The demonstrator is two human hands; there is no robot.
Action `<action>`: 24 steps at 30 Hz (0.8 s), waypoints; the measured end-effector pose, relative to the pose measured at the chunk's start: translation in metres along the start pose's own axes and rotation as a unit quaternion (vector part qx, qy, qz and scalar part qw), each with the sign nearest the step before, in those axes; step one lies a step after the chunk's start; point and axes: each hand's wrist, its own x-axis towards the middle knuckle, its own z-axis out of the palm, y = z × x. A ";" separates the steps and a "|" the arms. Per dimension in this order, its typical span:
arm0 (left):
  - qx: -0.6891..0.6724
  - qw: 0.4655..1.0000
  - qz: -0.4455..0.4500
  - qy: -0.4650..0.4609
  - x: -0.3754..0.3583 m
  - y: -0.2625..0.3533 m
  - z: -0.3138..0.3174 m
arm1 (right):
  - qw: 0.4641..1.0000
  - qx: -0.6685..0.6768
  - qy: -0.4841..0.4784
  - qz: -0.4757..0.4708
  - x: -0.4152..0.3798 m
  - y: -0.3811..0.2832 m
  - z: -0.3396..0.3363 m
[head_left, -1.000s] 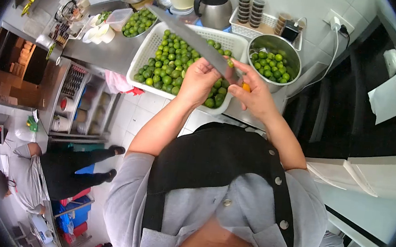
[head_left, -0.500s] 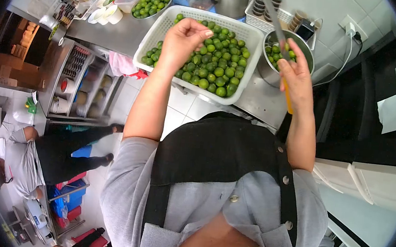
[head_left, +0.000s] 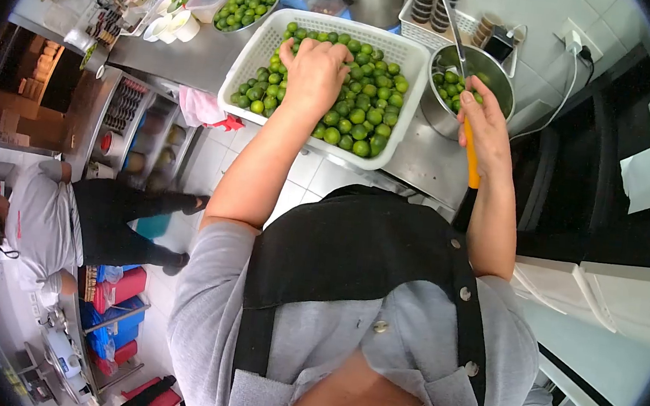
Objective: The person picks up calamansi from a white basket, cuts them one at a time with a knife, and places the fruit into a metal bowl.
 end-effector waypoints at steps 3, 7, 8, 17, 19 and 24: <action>-0.020 0.997 0.062 0.036 -0.004 0.009 0.003 | 1.000 0.003 0.012 -0.010 -0.002 -0.001 0.002; -0.095 0.964 0.138 -0.207 -0.024 0.024 -0.004 | 0.999 0.027 -0.014 -0.011 -0.010 -0.007 0.003; -0.101 0.968 0.123 -0.196 -0.024 0.022 0.001 | 0.999 0.040 -0.027 -0.007 -0.012 -0.008 0.004; -0.692 0.690 -0.140 -0.157 -0.026 0.008 0.002 | 0.975 0.110 -0.192 0.000 -0.033 -0.021 0.038; -0.825 0.520 -0.171 -0.140 -0.030 0.009 -0.008 | 0.965 0.131 -0.228 0.013 -0.036 -0.024 0.044; -0.867 0.440 -0.175 -0.154 -0.040 0.010 -0.018 | 0.944 0.177 -0.271 0.062 -0.036 -0.027 0.057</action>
